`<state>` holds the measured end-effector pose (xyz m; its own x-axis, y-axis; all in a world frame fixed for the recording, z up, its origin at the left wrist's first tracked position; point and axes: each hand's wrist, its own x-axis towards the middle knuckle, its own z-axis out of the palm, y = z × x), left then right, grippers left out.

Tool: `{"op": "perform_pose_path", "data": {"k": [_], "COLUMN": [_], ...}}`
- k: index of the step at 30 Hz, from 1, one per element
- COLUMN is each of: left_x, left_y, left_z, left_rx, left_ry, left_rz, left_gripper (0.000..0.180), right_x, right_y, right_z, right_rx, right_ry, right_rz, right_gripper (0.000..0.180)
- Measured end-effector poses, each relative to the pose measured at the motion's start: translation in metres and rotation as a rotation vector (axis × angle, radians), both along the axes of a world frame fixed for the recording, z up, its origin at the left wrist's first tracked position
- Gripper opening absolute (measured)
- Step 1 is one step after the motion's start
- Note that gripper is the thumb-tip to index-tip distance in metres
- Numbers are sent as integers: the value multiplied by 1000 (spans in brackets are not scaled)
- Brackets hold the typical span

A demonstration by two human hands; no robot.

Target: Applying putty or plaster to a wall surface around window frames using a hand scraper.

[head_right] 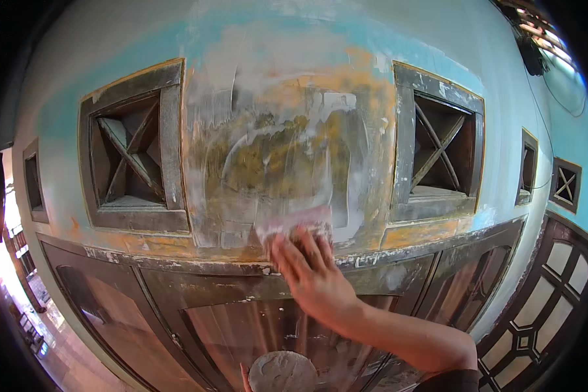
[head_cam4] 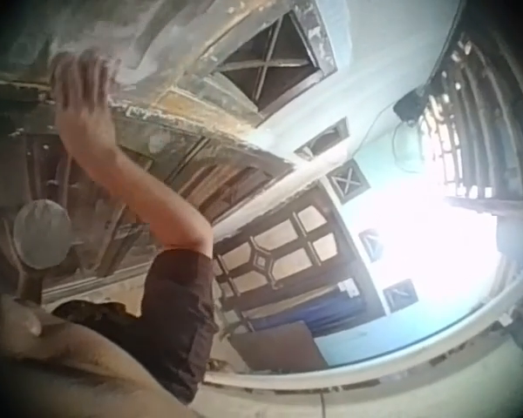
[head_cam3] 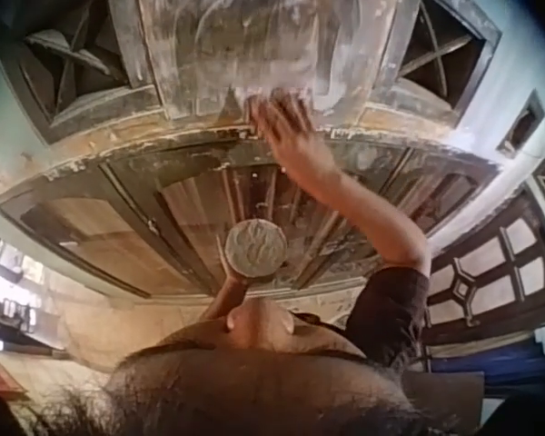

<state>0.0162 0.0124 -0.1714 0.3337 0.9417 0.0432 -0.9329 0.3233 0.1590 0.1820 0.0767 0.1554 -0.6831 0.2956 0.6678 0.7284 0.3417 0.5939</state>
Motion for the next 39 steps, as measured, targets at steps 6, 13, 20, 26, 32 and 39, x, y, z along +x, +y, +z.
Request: {"op": "perform_pose_path", "data": {"k": [6, 13, 20, 26, 32, 39], "left_x": [-2, 9, 3, 11, 8, 9], "left_y": [2, -5, -15, -4, 4, 19], "left_z": [-5, -10, 30, -34, -47, -46], "left_rx": [231, -10, 67, 545, 516, 508], "left_ry": [-42, -267, -167, 857, 105, 59], "left_rz": [-22, -124, -181, 416, 125, 113], "left_gripper": [89, 94, 94, 92, 81, 81], "right_x": [14, 43, 56, 61, 55, 73], "right_y": [-41, 26, 6, -50, -46, -7], "right_z": [-11, 77, -58, 6, 134, 170], "right_rx": [-233, 63, -162, -256, -501, -833], "right_ry": [36, 190, 130, 216, 915, 1128], "right_rz": [92, 19, 27, 82, 157, 1230], "right_gripper": [61, 67, 67, 60, 45, 25]}}
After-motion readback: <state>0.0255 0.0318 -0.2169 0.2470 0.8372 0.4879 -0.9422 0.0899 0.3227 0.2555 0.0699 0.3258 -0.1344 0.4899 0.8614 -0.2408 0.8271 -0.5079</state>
